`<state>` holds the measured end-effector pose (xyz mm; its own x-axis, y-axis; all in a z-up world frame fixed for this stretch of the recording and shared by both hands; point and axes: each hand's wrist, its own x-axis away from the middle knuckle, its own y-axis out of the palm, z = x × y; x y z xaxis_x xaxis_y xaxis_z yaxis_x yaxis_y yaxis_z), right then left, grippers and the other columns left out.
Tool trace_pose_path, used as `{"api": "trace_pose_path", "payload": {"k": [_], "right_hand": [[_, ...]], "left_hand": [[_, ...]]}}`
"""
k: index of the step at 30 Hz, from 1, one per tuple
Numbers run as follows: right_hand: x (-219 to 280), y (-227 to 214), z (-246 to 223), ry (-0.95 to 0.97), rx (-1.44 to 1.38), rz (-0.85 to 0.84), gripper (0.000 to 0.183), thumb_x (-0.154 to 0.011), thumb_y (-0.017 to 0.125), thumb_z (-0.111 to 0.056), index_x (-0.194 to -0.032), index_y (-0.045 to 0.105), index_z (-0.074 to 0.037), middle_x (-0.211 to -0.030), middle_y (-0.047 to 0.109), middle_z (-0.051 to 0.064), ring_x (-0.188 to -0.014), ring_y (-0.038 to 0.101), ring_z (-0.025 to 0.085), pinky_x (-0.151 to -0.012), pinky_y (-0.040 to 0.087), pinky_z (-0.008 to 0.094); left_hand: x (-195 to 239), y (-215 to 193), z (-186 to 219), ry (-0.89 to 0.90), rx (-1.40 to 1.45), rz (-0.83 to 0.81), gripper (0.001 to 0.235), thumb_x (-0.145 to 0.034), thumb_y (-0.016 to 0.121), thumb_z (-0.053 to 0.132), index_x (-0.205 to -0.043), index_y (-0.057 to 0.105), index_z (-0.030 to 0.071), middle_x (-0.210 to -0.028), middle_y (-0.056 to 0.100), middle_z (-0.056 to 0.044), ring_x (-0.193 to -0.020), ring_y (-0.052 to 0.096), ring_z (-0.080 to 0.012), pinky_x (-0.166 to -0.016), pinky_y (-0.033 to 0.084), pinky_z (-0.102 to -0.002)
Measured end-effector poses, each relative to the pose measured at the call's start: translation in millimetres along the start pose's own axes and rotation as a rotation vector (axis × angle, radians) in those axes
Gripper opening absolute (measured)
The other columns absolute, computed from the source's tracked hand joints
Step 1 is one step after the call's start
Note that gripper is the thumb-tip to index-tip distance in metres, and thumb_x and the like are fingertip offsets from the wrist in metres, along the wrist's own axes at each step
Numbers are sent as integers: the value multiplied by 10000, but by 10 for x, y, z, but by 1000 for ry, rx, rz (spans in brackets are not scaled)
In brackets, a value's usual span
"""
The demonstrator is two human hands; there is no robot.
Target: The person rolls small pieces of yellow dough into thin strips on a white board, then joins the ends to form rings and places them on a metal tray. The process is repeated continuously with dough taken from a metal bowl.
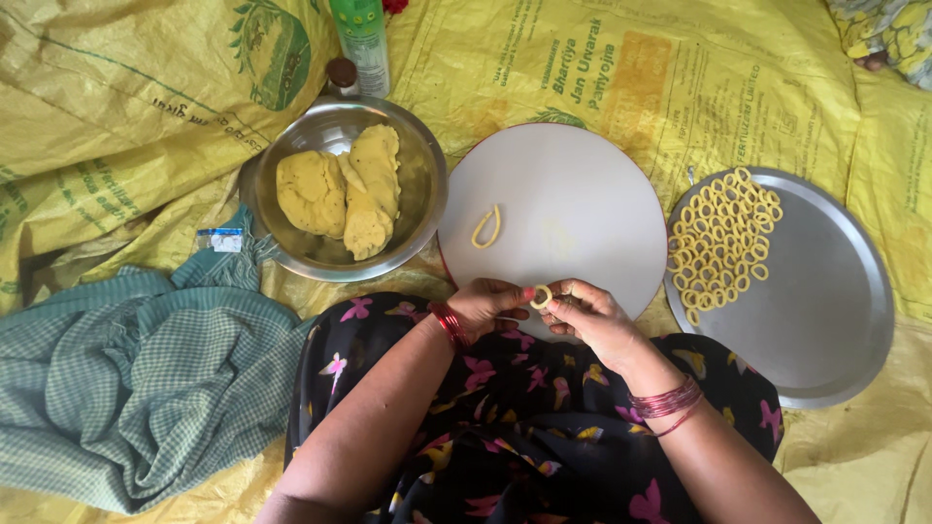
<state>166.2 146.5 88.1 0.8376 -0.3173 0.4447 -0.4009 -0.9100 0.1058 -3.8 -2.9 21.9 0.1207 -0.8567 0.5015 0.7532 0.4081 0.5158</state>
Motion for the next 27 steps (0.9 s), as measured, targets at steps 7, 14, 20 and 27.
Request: {"api": "trace_pose_path", "payload": {"k": [7,14,20,27], "right_hand": [[-22,-15,26,3,-11,-7,201,-984,640,-151,-1154,694,-59,-1074,732,19,-929,670,109,-807,569,291],[-23,-10,-7,13,-27,-47,211,-985,637,-165,-1154,695,-54,-1063,709,0,-929,663,96,-810,570,283],[-43,-61,86,19,8,2,216,-968,676,-164,-1148,699,-47,-1066,712,27,-926,678,110,-795,586,281],[-165,-1471,-28,-34,-208,378,217,-922,618,-174,-1128,672,-131,-1136,739,-8,-1037,707,172,-812,575,353]], "left_hand": [[0,0,29,-48,92,15,564,-850,764,507,-1157,649,48,-1050,694,-52,-904,687,-156,-773,569,-345],[-34,0,12,-23,-42,-6,503,-824,798,486,-1094,709,71,-1038,711,-31,-918,671,-131,-793,559,-318],[-65,-7,3,-12,-34,-10,558,-864,721,556,-1101,707,51,-1039,715,-31,-893,660,-132,-774,556,-323],[-167,-135,-43,18,-4,153,461,-928,662,466,-1165,711,73,-1043,730,-37,-834,636,-149,-726,524,-309]]}}
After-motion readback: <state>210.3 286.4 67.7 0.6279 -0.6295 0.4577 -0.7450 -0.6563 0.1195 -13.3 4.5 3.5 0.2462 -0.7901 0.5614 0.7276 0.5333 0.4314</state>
